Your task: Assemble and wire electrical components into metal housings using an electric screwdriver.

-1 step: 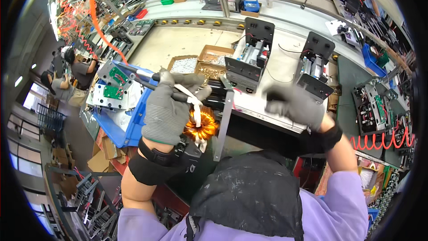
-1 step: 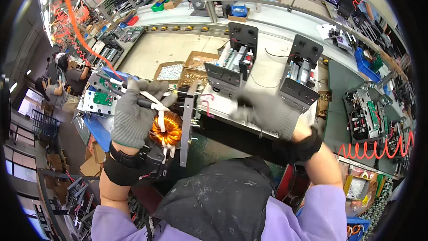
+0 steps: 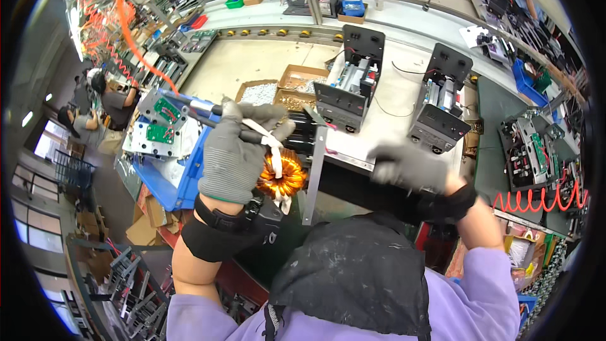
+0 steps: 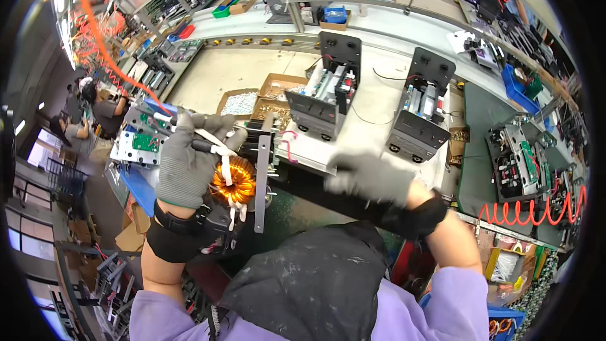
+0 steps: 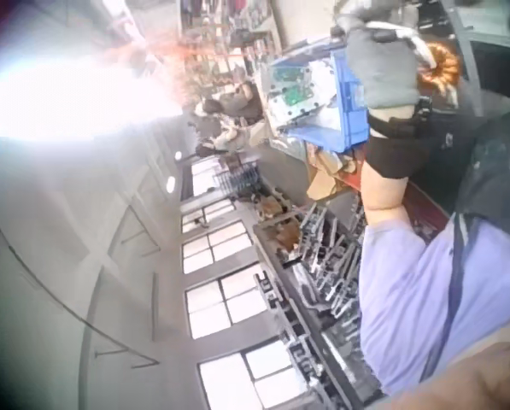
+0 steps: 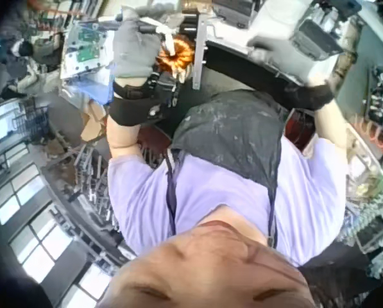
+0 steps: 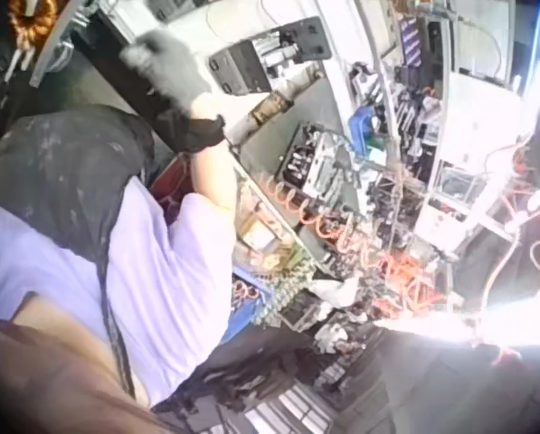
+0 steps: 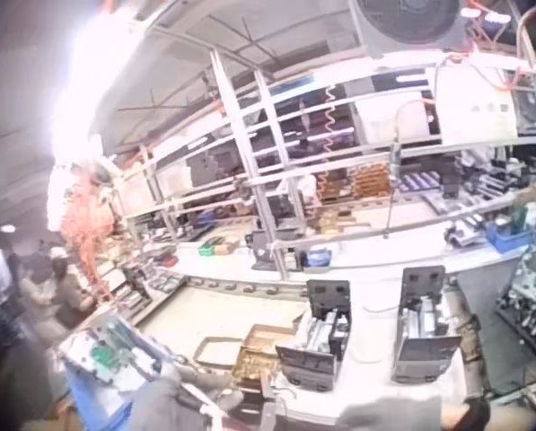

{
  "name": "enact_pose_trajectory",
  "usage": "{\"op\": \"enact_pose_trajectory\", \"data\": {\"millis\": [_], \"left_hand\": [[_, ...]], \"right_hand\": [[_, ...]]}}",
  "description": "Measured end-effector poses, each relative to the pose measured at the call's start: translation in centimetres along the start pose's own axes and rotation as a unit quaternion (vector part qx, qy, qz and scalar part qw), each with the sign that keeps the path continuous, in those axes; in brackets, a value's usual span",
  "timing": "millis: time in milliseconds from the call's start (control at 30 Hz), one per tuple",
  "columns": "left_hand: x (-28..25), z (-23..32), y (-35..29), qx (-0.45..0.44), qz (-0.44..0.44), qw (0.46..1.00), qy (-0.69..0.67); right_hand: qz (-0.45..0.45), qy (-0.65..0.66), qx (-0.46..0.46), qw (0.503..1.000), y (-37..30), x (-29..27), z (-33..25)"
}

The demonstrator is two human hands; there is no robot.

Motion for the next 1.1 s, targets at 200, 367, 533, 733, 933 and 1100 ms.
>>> {"op": "enact_pose_trajectory", "data": {"millis": [200, 367, 533, 733, 933, 1100], "left_hand": [[5.3, -0.3, 1.6, 0.115, 0.035, 0.988, 0.102], [8.1, -0.8, 1.2, 0.010, -0.045, 0.999, 0.002], [8.9, -4.6, 2.7, -0.050, -0.172, 0.970, 0.166], [8.3, -8.3, 8.2, -0.037, -0.187, 0.959, 0.208], [9.2, -9.7, 14.2, -0.127, -0.250, 0.958, 0.049], [11.4, -10.2, 17.9, -0.129, -0.303, 0.944, 0.009]], "right_hand": [[-0.128, 0.697, 0.154, 0.689, 0.5, 9.6, 3.4], [0.121, 0.742, 0.155, 0.642, 4.4, 2.5, 3.1], [0.288, 0.522, -0.003, 0.803, 5.0, -7.4, 0.4], [0.360, 0.401, 0.015, 0.842, 6.6, -10.7, 0.8], [0.396, 0.099, 0.057, 0.911, 3.3, -20.9, 0.7], [0.335, -0.191, 0.089, 0.918, 1.3, -17.8, 1.9]]}}
Point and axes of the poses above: each hand's wrist, its own y-axis towards the middle knuckle, its own x-axis out of the palm, z = x × y, the point moved 5 cm from there along y, towards the middle knuckle, and after that the axes turned 10 degrees about z, right-handed, at the moved point
